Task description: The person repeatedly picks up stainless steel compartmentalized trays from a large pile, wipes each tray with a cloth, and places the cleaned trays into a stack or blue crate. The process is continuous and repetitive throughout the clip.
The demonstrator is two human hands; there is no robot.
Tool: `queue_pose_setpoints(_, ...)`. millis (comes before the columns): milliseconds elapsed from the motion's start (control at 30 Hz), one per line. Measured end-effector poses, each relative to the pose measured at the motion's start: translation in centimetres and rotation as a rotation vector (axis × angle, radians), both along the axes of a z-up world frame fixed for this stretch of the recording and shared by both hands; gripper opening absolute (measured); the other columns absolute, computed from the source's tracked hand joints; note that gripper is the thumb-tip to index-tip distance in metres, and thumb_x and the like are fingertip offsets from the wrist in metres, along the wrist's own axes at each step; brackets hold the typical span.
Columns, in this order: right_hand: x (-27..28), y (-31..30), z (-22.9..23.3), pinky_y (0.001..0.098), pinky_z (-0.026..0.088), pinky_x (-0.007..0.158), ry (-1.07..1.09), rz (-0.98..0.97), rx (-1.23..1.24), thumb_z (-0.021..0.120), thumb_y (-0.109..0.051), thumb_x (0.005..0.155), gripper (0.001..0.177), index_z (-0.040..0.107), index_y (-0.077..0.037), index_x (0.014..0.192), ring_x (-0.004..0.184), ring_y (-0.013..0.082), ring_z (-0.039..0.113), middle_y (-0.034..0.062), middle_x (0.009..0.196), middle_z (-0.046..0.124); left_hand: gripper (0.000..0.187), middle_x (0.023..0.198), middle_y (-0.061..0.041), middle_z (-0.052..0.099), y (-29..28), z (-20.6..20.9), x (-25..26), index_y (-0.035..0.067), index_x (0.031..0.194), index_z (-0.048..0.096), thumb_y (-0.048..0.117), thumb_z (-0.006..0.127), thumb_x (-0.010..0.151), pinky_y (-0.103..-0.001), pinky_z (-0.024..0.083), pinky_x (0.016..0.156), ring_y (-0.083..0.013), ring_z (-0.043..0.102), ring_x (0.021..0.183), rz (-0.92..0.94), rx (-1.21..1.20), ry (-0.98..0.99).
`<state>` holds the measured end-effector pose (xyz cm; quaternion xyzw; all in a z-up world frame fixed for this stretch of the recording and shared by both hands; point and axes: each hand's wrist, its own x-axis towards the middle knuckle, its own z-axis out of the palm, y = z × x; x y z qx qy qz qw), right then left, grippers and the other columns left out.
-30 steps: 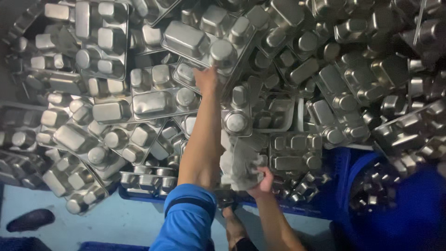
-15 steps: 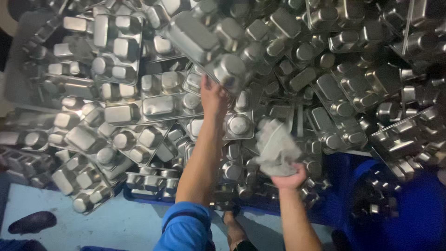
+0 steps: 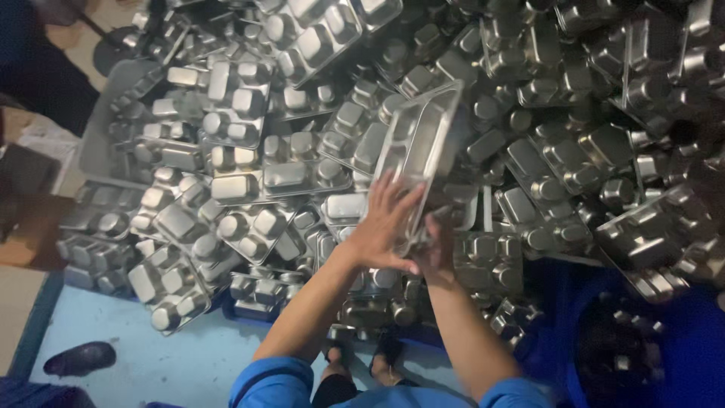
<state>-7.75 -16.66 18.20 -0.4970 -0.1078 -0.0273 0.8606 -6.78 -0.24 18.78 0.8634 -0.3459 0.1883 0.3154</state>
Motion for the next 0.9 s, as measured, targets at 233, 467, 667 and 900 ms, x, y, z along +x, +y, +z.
queue_pose_setpoints(233,-2.3,2.9,6.9,0.0517,0.042,0.11,-1.096,-0.366,-0.925,0.069,-0.04,0.097,0.033,0.057,-0.014,0.113,0.128,0.0385,0.055,0.0166,0.128,0.057,0.14,0.165,-0.018,0.041,1.4,-4.5,-1.8,0.0,0.164,0.034,0.093,0.067,0.064,-0.043,0.029,0.129,-0.031,0.038,0.155,-0.385,-0.889,0.672)
queue_pose_setpoints(467,-5.5,2.6,2.6,0.0517,0.05,0.105,-0.676,-0.02,-0.884,0.075,-0.05,0.089,0.081,0.041,-0.003,0.145,0.125,0.0405,0.059,0.0236,0.134,0.055,0.113,0.147,-0.021,0.051,5.1,-2.5,-5.9,-0.004,0.158,0.031,0.05,0.086,0.075,-0.046,0.045,0.114,-0.0335,0.054,0.135,-0.474,-1.454,0.677)
queue_pose_setpoints(667,-7.7,0.9,-3.1,0.0455,0.049,0.109,-0.468,-0.011,-0.882,0.077,-0.042,0.09,0.089,0.032,-0.001,0.155,0.127,0.0393,0.058,0.022,0.142,0.052,0.092,0.143,-0.026,0.054,8.6,1.5,-6.4,-0.008,0.155,0.04,0.038,0.076,0.083,-0.045,0.051,0.109,-0.0363,0.059,0.129,-0.656,-1.712,0.596)
queue_pose_setpoints(900,-5.1,1.1,2.4,0.0413,0.053,0.105,-0.388,-0.151,-1.154,0.072,-0.031,0.087,0.069,0.053,-0.011,0.15,0.125,0.0352,0.063,0.0293,0.142,0.055,0.102,0.139,-0.022,0.053,11.4,2.8,-6.8,-0.003,0.15,0.034,0.041,0.08,0.071,-0.051,0.056,0.1,-0.037,0.06,0.124,-0.556,-1.678,0.735)
